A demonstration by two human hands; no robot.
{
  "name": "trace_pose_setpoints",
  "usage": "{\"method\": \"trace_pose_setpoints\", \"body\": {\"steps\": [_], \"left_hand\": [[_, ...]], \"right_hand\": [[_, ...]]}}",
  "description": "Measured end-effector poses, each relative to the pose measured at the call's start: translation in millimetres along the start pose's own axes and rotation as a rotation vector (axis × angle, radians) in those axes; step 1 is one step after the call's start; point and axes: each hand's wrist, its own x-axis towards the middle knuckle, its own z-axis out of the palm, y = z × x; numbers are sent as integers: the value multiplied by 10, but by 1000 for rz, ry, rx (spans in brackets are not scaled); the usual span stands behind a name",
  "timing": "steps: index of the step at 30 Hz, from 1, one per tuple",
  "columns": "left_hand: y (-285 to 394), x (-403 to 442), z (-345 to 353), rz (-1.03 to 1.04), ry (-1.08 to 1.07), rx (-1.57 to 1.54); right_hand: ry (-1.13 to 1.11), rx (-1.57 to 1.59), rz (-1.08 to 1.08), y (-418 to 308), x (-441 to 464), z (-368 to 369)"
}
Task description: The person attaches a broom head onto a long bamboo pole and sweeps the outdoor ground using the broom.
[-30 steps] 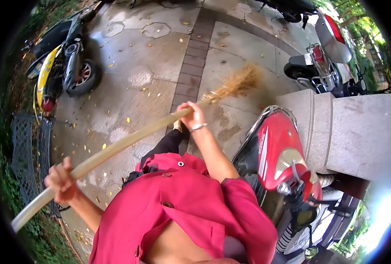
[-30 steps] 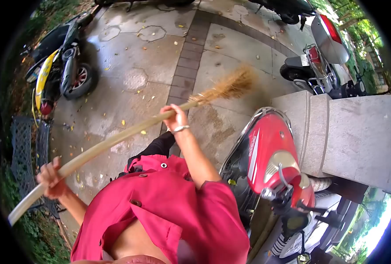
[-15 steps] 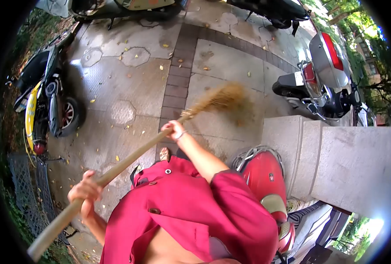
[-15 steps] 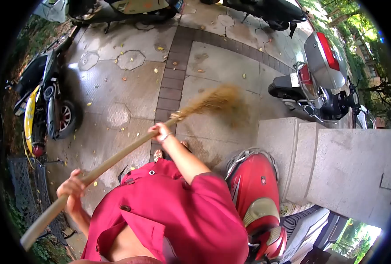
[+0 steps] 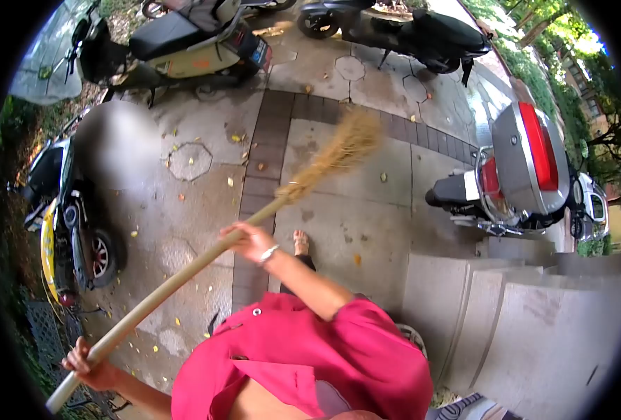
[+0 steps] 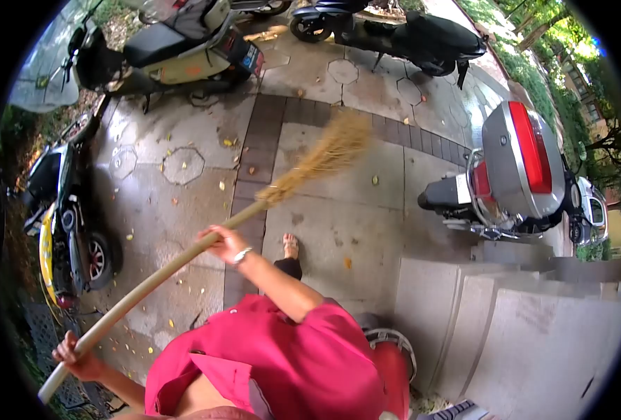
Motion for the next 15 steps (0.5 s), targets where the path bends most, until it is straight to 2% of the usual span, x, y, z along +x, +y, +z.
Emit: {"method": "trace_pose_setpoints", "body": {"steps": [2, 3, 4, 5, 6, 7, 8, 9, 11, 13, 15], "left_hand": [[-852, 278, 457, -52, 167, -86], [-1352, 415, 661, -178, 149, -149], [-1933, 517, 926, -273, 94, -172], [-2479, 558, 1246, -357, 64, -71], [-2973, 471, 1155, -447, 123, 33], [-3466, 377, 1244, -533, 36, 148], [-3953, 278, 1339, -694, -117, 7], [-4336, 231, 1676, -776, -195, -5], [-5027, 125, 2043, -880, -361, 72], [-5544, 46, 2274, -881, -525, 150], [-5757, 66, 2557, -872, -574, 189]], "right_hand": [[-60, -87, -115, -1167, 6, -232], [-28, -83, -244, -1759, -30, -319], [25, -75, -275, -2377, -34, -447], [93, -133, -333, -3047, -15, -672], [107, -176, -607, -3639, 23, -940], [210, -123, -668, -4159, -82, -954], [290, -38, -715, -4558, -158, -1020], [284, 54, -716, -4917, -193, -1169], [437, 38, -774, -5301, -214, -1233], [481, 108, -702, -5520, -152, -1295], [538, 57, -686, -5578, -78, -1315]]}}
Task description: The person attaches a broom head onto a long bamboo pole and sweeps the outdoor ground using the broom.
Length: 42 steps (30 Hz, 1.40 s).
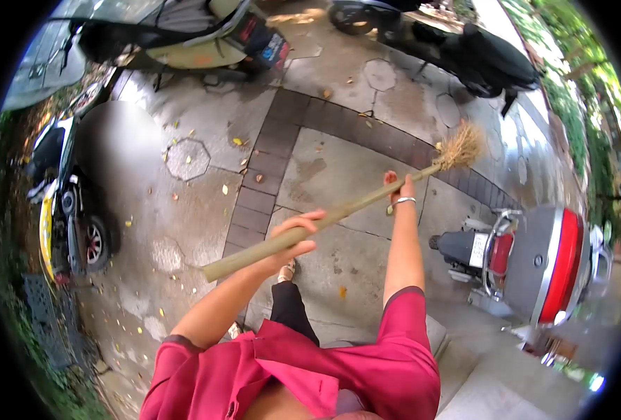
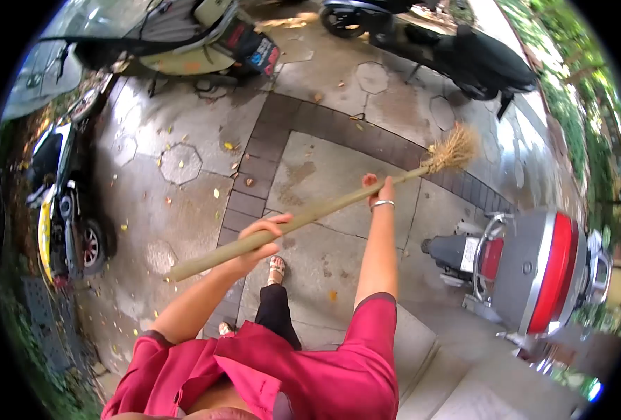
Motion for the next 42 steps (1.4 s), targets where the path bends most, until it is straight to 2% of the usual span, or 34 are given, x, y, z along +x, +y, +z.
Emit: {"method": "trace_pose_setpoints", "body": {"steps": [3, 6, 8, 10, 12, 14, 16, 20, 22, 24, 26, 28, 30, 32, 34, 36, 37, 39, 41, 42], "left_hand": [[-107, -83, 95, -33, 185, -108], [107, -590, -197, 27, 263, 8], [292, -1015, -404, 37, 420, 6], [501, -1449, -480, 74, 470, -50], [711, -1857, -458, 110, 574, -28], [930, -2333, -462, 74, 666, 80], [1126, -2917, -484, 104, 835, 78], [1819, -4145, -265, 211, 1143, 344], [2252, -4582, 25, 269, 1322, 484], [2463, -5214, 265, 378, 1361, 679], [2561, -5872, 638, 494, 1522, 755], [2697, -6163, 922, 814, 1620, 855], [2872, -6663, 1276, 1134, 1466, 579], [2945, -7235, 1483, 1372, 1468, 802], [2954, -7494, 1584, 1372, 1443, 800], [2873, -7518, 1430, 1380, 1416, 809], [2744, -7379, 1215, 1377, 1715, 800], [2525, -6981, 726, 1296, 1925, 607], [2255, -6611, 152, 1131, 1857, 388], [2133, -6362, -203, 1015, 1905, 374]], "right_hand": [[103, -113, 108, 279, 222, -106], [158, -370, 189, 805, 159, -117], [170, -284, 251, 1245, 169, -24], [51, -155, 316, 1614, 39, 69], [67, -167, 405, 2074, -120, 186], [-193, -94, 677, 2550, -122, -10], [-187, -428, 696, 3137, -631, 154], [-277, -393, 1142, 4488, -1945, 305], [-256, -510, 1163, 5093, -2760, 257], [-306, -672, 1221, 5573, -3537, 151], [-546, -731, 1362, 5796, -4344, 86], [-625, -717, 1519, 5989, -4965, -63], [-502, -489, 1845, 6058, -5481, -164], [-463, -569, 1909, 5978, -6012, 28], [-457, -642, 1918, 5964, -6260, 225], [-548, -684, 1927, 6099, -6219, 417], [-574, -707, 1900, 6232, -6111, 543], [-627, -805, 1788, 6610, -5722, 808], [-722, -836, 1690, 7003, -5193, 1233], [-793, -929, 1567, 7242, -4888, 1481]]}}
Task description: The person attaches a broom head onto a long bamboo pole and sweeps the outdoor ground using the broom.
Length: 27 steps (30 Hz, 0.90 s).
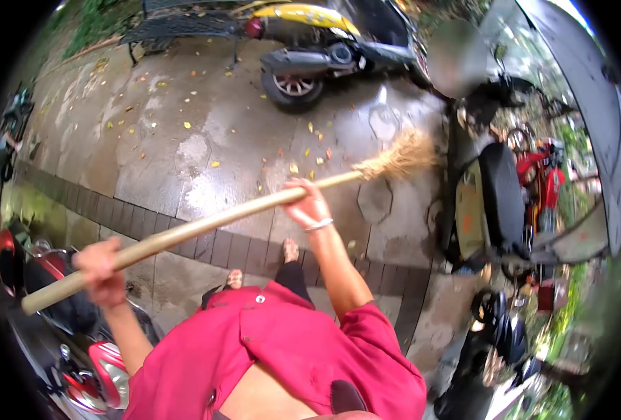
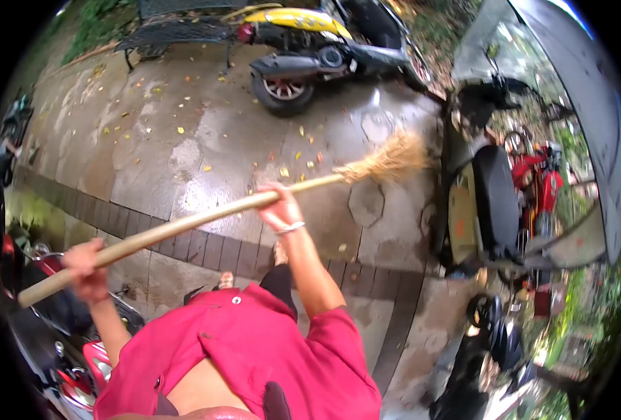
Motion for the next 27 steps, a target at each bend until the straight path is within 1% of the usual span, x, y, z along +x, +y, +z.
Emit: {"method": "trace_pose_setpoints", "body": {"steps": [1, 2, 3, 4, 5, 6, 7, 8, 10, 11, 12, 13, 14, 15, 16, 17, 18, 19, 20, 21, 23, 24, 25, 26, 27], "left_hand": [[-383, -17, 214, -87, -29, 52], [-766, -44, 404, -117, -120, 45], [-1025, -56, 670, -228, -165, 124], [-1324, -42, 883, -293, -252, -8], [-1527, 9, 1053, -329, -415, 117], [-1702, 20, 1227, -377, -521, 207], [-1871, -15, 1373, -393, -462, 187], [-1933, 11, 1420, -404, -471, 194], [-1888, -9, 1351, -399, -308, 257], [-1737, -31, 1278, -433, -182, 307], [-1538, -43, 1243, -411, -71, 281], [-1305, -104, 1160, -344, 11, 298], [-1006, -148, 1066, -274, 54, 352], [-674, -161, 999, -224, 81, 436], [-382, -259, 949, -153, 168, 578], [-64, -276, 921, -81, 129, 658], [279, -231, 977, -3, 38, 748], [624, -480, 803, 137, 173, 781], [949, -571, 718, 261, 192, 768], [1142, -554, 763, 428, 437, 724], [1619, -443, 678, 487, 176, 510], [1755, -366, 541, 437, -79, 423], [1888, -286, 409, 351, -322, 334], [1900, -270, 313, 332, -303, 275], [1898, -256, 242, 306, -280, 217]], "right_hand": [[42, -71, -73, -419, 199, -329], [105, -52, -105, -852, 376, -576], [52, 242, -88, -1255, 560, -833], [177, 86, -212, -1537, 623, -869], [213, 88, -189, -1797, 800, -1076], [413, 87, -283, -1964, 984, -1227], [531, 72, -315, -2056, 1186, -1376], [651, 53, -348, -2106, 1311, -1479], [583, -169, -135, -1859, 1406, -1537], [484, -209, -27, -1681, 1496, -1643], [487, -160, 16, -1451, 1413, -1403], [407, -176, 60, -1277, 1449, -1478], [397, -153, 69, -1099, 1420, -1410], [413, -141, 53, -851, 1279, -1088], [273, -160, 105, -600, 1221, -1088], [236, -81, 156, -337, 1066, -832], [181, 67, 179, -112, 909, -642], [135, 80, 177, 87, 698, -405], [57, 239, 232, 273, 590, -307], [93, 377, 322, 338, 486, -151], [17, 401, 439, 521, 241, 119], [-14, 421, 499, 582, 95, 258], [23, 409, 532, 570, -37, 403], [60, 393, 566, 539, -131, 475], [14, 426, 551, 507, -159, 428]]}}
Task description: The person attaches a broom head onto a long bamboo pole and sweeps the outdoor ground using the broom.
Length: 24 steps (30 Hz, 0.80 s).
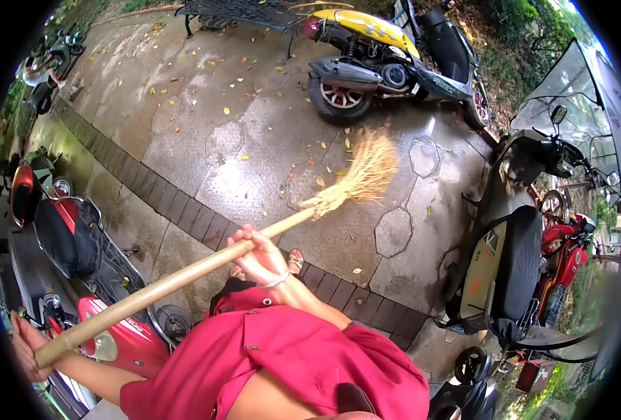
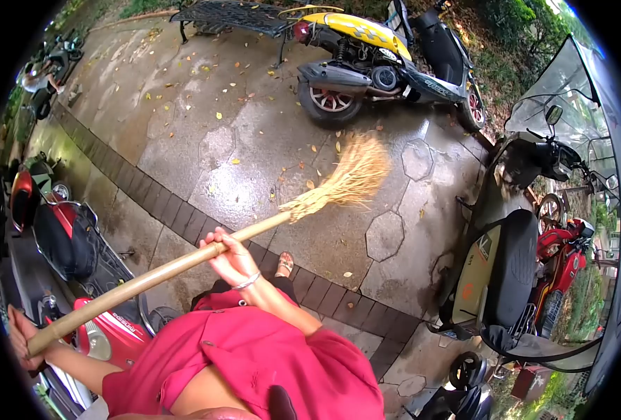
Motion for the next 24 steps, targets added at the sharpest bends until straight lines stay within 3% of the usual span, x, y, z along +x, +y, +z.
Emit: {"method": "trace_pose_setpoints", "body": {"steps": [2, 4, 6, 7, 9, 11, 12, 15, 17, 19, 20, 22, 23, 24], "left_hand": [[-152, -44, -48, -23, 136, -30], [-751, -139, 78, -63, 435, 127], [-1487, -147, 387, -243, 548, 211], [-1858, -50, 723, -308, 539, 184], [-2334, -276, 870, -481, 188, 42], [-2567, -373, 1132, -604, 102, 20], [-2564, -399, 1101, -613, 66, 24], [-2240, -622, 535, -653, 32, 158], [-1887, -765, 66, -577, 205, 178], [-1393, -729, -358, -458, 243, 447], [-1115, -721, -588, -413, 264, 512], [-533, -758, -1001, -303, 262, 646], [-241, -811, -1192, -233, 232, 712], [40, -877, -1374, -163, 224, 668]], "right_hand": [[-9, -91, -150, -160, -121, 83], [-26, -206, -329, -581, -177, 21], [42, -210, -500, -1132, -279, -2], [125, -269, -658, -1502, -293, -139], [203, -59, -707, -2286, -396, -541], [383, -86, -897, -2949, -402, -1105], [515, -182, -877, -2970, -314, -1304], [716, -308, -715, -2584, 255, -1727], [771, -383, -610, -1725, 792, -1567], [658, -313, -494, -951, 1369, -1597], [695, -372, -449, -444, 1631, -1403], [505, -246, -249, 206, 2275, -1557], [456, -340, -276, 650, 2469, -1390], [475, -312, -165, 920, 2750, -1396]]}}
